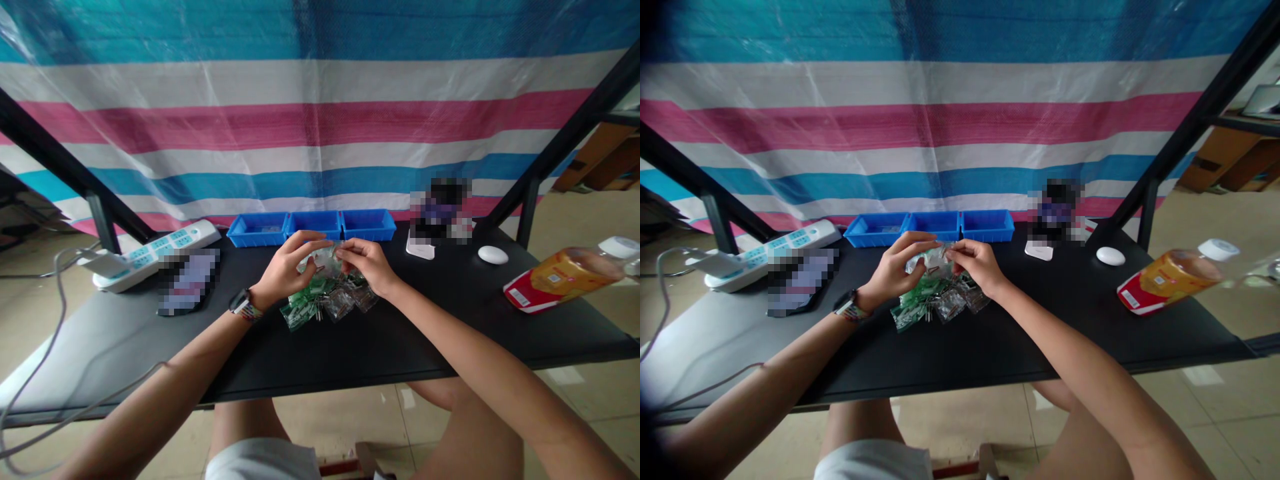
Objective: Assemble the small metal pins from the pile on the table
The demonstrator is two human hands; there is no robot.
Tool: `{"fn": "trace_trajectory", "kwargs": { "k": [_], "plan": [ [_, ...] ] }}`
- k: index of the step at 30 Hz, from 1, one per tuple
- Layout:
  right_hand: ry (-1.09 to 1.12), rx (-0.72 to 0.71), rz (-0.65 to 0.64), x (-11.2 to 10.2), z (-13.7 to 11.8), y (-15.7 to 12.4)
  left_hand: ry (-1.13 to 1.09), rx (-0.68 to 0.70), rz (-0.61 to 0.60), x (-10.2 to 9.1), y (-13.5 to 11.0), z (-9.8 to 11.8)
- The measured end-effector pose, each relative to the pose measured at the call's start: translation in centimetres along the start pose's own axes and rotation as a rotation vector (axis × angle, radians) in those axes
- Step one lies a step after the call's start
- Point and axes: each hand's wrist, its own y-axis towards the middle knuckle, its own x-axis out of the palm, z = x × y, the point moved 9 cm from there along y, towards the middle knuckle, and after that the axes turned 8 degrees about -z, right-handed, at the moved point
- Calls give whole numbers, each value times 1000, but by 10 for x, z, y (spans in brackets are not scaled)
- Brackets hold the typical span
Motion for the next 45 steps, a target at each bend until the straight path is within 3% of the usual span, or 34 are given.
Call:
{"fn": "trace_trajectory", "kwargs": {
  "k": [3,6,11,16,21,25,31,36,40,45],
  "plan": [
    [83,33,-27,4,-1,-2,81,36,11,1,0,4],
    [102,65,-82,11,-3,-5,25,1,105,-6,0,0],
    [21,-1,-16,-5,-14,-2,-267,-262,327,-19,-7,-39],
    [-402,-102,40,-26,-28,3,-602,-527,593,-28,-29,-96],
    [-1007,-311,-105,-8,-53,-5,-795,-732,821,-33,-53,-134],
    [-1238,-316,-258,-2,-57,-11,-1028,-761,932,-29,-65,-148],
    [-1362,-227,-342,-9,-43,-10,-881,-743,897,-37,-69,-154],
    [-1267,-278,-290,-10,-44,-7,-673,-585,703,-35,-44,-122],
    [-893,-255,-126,-23,-45,1,-597,-485,522,-27,-26,-90],
    [-245,-61,-52,-22,-20,6,-194,-222,171,-12,-3,-36]
  ]
}}
